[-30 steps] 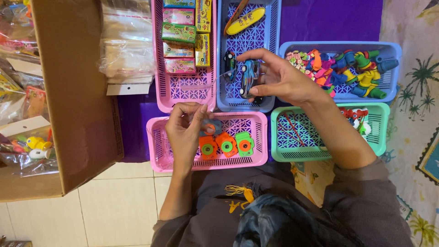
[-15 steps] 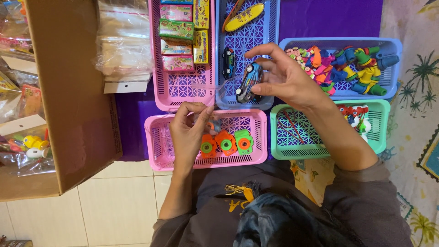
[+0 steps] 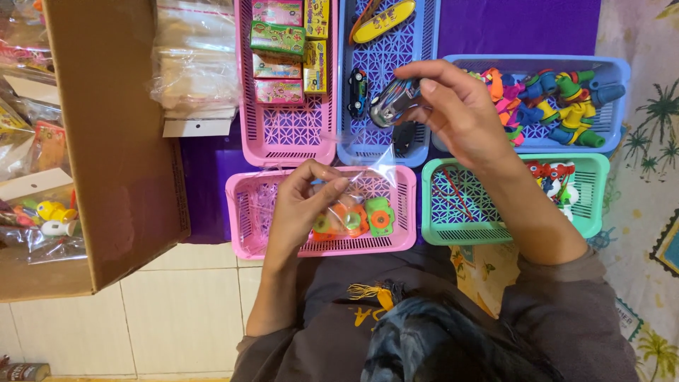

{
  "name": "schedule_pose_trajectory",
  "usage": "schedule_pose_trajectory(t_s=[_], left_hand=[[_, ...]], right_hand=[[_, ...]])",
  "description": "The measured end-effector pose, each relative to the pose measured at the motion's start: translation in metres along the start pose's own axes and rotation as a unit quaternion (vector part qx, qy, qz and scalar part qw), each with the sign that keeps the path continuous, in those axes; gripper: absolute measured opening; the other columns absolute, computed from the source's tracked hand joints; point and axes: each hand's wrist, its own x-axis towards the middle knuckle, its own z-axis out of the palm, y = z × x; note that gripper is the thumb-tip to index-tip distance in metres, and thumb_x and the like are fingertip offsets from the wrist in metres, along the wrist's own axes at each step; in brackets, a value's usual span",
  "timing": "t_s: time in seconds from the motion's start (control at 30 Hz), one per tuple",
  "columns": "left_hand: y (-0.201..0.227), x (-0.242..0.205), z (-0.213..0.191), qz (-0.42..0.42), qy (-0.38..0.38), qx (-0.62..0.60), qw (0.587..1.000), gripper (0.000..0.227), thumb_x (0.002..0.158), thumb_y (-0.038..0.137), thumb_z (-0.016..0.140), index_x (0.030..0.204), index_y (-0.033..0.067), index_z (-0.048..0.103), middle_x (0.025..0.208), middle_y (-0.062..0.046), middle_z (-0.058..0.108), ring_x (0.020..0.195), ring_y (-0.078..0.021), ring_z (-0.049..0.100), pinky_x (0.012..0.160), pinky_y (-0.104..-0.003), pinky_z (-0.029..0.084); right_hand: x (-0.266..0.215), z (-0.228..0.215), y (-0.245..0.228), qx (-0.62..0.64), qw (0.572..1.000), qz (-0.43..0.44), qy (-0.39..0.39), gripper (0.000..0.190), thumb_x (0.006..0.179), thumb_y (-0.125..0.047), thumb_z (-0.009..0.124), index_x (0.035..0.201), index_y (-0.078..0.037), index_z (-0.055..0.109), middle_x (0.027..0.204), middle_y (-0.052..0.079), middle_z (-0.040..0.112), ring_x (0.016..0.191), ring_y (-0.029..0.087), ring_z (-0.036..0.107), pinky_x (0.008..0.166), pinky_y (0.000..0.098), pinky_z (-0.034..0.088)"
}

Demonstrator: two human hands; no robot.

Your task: The person selects toy cars and other small items from various plastic baskets and places them into small plastic bags.

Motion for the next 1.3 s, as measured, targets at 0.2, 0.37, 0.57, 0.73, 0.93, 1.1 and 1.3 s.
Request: schedule_pose_trajectory(t_s=[0.2, 0.37, 0.57, 0.73, 0.93, 1.1, 1.3], left_hand=[[-0.003, 0.001, -0.003, 0.010, -0.020, 0.050, 0.998, 0.009, 0.095, 0.005, 0.072, 0.094, 0.0034, 0.062, 0.096, -0.013, 0.070, 0.066, -0.0180, 0.077, 0.043, -0.019, 0.058], [-0.019, 0.007, 0.000, -0.008, -0.013, 0.025, 1.000, 0.015, 0.093, 0.005, 0.073, 0.092, -0.0024, 0.060, 0.087, -0.019, 0.072, 0.069, -0.0216, 0.077, 0.039, -0.024, 0.061], [-0.015, 0.005, 0.016, -0.029, -0.002, 0.019, 0.999, 0.021, 0.090, 0.006, 0.078, 0.094, -0.0083, 0.063, 0.086, -0.017, 0.067, 0.059, -0.0200, 0.073, 0.035, -0.025, 0.059], [-0.023, 0.010, 0.017, -0.032, -0.004, 0.025, 0.999, 0.021, 0.090, 0.006, 0.078, 0.091, -0.0078, 0.062, 0.083, -0.017, 0.068, 0.058, -0.0200, 0.073, 0.034, -0.023, 0.058], [-0.025, 0.014, 0.016, -0.034, 0.011, 0.033, 0.999, 0.023, 0.089, 0.006, 0.079, 0.085, -0.0060, 0.060, 0.080, -0.020, 0.069, 0.054, -0.0217, 0.073, 0.031, -0.020, 0.056], [-0.015, 0.011, 0.019, -0.042, 0.009, 0.036, 0.998, 0.025, 0.090, 0.008, 0.078, 0.084, -0.0052, 0.059, 0.077, -0.018, 0.068, 0.057, -0.0234, 0.074, 0.032, -0.021, 0.056], [-0.035, 0.015, 0.011, -0.041, 0.010, 0.037, 0.998, 0.029, 0.089, 0.008, 0.080, 0.082, -0.0070, 0.057, 0.065, -0.017, 0.062, 0.049, -0.0230, 0.070, 0.029, -0.023, 0.054]], right_hand=[[0.002, 0.000, -0.007, -0.017, 1.000, -0.010, 0.013, 0.053, 0.105, -0.035, 0.045, 0.145, -0.001, 0.050, 0.125, 0.013, 0.062, 0.112, 0.018, 0.064, 0.100, 0.0300, 0.054], [-0.004, -0.008, 0.011, -0.049, 0.995, -0.002, -0.092, 0.055, 0.102, -0.040, 0.049, 0.139, 0.000, 0.057, 0.129, 0.019, 0.061, 0.109, 0.027, 0.066, 0.103, 0.0423, 0.056], [-0.014, -0.006, 0.009, -0.067, 0.990, 0.037, -0.122, 0.051, 0.086, -0.013, 0.070, 0.133, 0.004, 0.062, 0.119, 0.024, 0.066, 0.096, 0.029, 0.070, 0.091, 0.0428, 0.059], [-0.015, -0.006, 0.014, -0.066, 0.991, 0.034, -0.110, 0.045, 0.081, 0.005, 0.074, 0.126, 0.004, 0.068, 0.116, 0.023, 0.070, 0.097, 0.029, 0.073, 0.083, 0.0349, 0.062], [-0.016, -0.004, 0.008, -0.018, 0.997, 0.038, -0.071, 0.049, 0.083, 0.008, 0.072, 0.131, 0.005, 0.065, 0.121, 0.020, 0.068, 0.097, 0.021, 0.071, 0.084, 0.0319, 0.063], [-0.014, -0.007, 0.012, -0.024, 0.995, 0.045, -0.086, 0.038, 0.093, -0.002, 0.061, 0.130, 0.007, 0.065, 0.117, 0.025, 0.069, 0.098, 0.027, 0.071, 0.088, 0.0393, 0.062], [-0.014, -0.010, 0.013, -0.048, 0.993, 0.043, -0.097, 0.035, 0.096, -0.007, 0.058, 0.127, 0.007, 0.066, 0.112, 0.026, 0.070, 0.099, 0.030, 0.070, 0.092, 0.0437, 0.058]])
